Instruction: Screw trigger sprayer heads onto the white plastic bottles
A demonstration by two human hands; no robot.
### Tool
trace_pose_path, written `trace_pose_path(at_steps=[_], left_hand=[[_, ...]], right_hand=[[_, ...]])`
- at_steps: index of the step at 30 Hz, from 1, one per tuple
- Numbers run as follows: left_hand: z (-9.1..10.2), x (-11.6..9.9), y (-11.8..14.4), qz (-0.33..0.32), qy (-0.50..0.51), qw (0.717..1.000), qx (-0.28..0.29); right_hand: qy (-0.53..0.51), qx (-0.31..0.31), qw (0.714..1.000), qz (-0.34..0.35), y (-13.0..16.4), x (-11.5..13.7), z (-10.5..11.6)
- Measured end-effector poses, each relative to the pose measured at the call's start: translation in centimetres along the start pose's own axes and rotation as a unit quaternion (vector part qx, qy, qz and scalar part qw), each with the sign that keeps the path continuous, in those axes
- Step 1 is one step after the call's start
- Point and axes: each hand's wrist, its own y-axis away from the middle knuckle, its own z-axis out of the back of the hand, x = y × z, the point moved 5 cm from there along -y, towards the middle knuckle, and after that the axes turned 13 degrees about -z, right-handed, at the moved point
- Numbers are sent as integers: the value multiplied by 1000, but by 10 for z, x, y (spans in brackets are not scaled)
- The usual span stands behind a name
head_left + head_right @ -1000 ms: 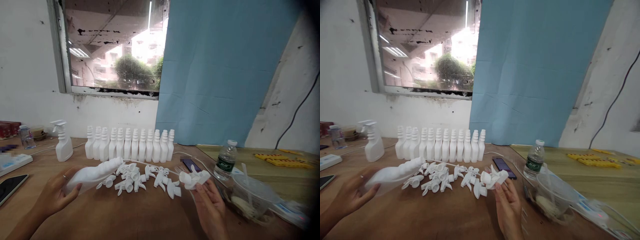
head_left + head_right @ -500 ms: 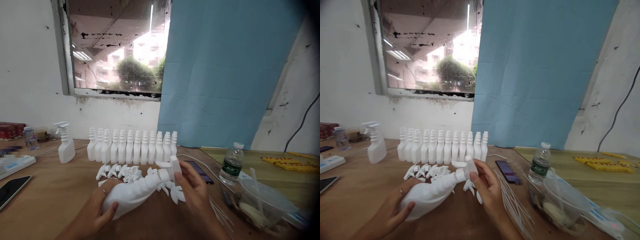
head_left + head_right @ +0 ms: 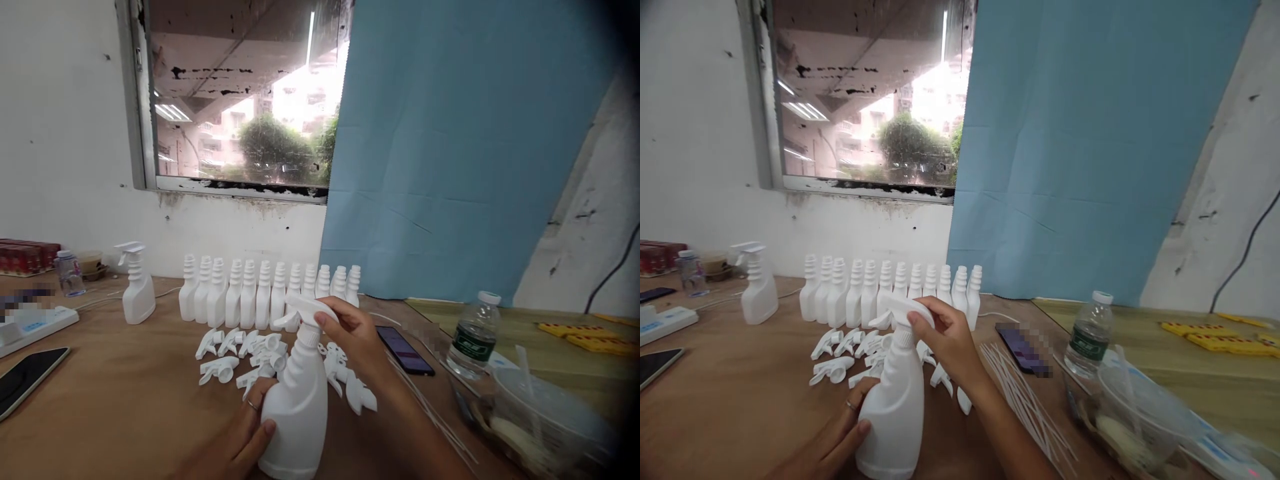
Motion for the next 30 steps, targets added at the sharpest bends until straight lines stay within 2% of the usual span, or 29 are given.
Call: trace_pose_path(at_steps=[5,10,12,15,18,21,25,30], left_hand=[[0,-2,-1,-16,-1,1000,25],[-4,6,-4,-11,80,997,-20],[-4,8,-10,-40,108,992,-55],[9,-2,-24,-120,119,974,-153],[27,-28,-42,-154,126,948,-249],[36,-58,-62,-143,113,938,-296],[36,-75,-77,-136,148,923,-327],[32,-75,-77,-102,170,924,-328]], right_hand=[[47,55,997,-8,2,10,-13],[62,85,994,-19,3,13,-15],[64,91,994,-20,2,13,-14],[69,92,993,-15,2,14,-14],[69,91,993,-13,2,14,-14],[61,88,994,-11,3,11,-14],[-12,59,997,-38,7,-3,-17],[-196,131,967,-100,20,-29,-31]])
